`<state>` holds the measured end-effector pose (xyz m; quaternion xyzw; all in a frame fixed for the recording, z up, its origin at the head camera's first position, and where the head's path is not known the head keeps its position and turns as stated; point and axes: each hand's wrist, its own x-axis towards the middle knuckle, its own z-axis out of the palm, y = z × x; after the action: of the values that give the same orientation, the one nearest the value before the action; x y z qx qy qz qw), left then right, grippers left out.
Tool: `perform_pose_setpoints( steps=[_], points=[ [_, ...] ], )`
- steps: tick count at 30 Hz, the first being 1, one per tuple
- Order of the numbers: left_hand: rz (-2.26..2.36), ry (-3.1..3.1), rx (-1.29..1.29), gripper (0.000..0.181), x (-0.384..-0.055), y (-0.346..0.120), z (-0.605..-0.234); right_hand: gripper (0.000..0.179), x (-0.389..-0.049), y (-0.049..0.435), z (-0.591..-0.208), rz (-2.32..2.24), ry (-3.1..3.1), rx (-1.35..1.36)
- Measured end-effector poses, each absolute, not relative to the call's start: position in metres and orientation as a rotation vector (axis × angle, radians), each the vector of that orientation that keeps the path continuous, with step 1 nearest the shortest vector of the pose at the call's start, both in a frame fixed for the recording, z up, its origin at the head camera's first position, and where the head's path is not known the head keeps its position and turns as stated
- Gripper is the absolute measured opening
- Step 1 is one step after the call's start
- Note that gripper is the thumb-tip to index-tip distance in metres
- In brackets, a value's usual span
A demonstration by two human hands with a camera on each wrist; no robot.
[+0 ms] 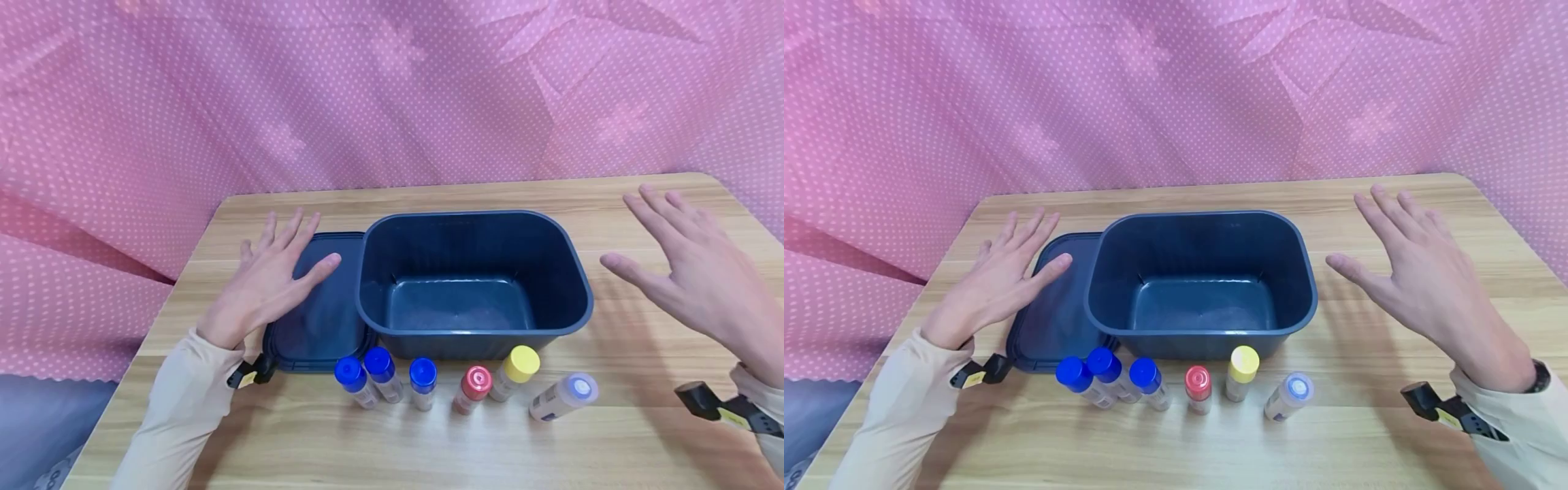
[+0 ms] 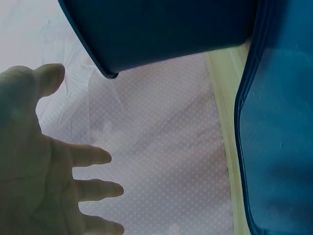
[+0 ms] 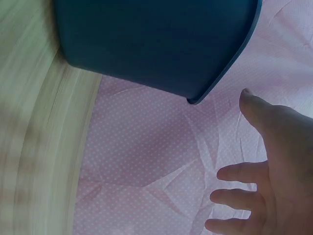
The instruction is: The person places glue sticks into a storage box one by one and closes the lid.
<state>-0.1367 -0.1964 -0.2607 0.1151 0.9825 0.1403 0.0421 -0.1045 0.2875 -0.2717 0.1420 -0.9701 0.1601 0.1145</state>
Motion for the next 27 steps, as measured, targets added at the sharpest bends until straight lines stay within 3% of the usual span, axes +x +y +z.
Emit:
perform_pose_setpoints(
  steps=[6,16,27],
  points=[
    [0.672,2.967,0.461,0.077,-0.139,-0.195,-0.262,0.076,-0.092,0.278,-0.269,0.558,-2.766,0.393],
    [1.542,2.398,0.398,0.047,-0.148,-0.193,-0.264,0.046,-0.063,0.259,-0.268,0.757,-2.486,0.474],
    [1.852,1.879,0.404,0.042,-0.155,-0.194,-0.271,0.032,-0.042,0.253,-0.268,0.805,-2.361,0.665]
  ],
)
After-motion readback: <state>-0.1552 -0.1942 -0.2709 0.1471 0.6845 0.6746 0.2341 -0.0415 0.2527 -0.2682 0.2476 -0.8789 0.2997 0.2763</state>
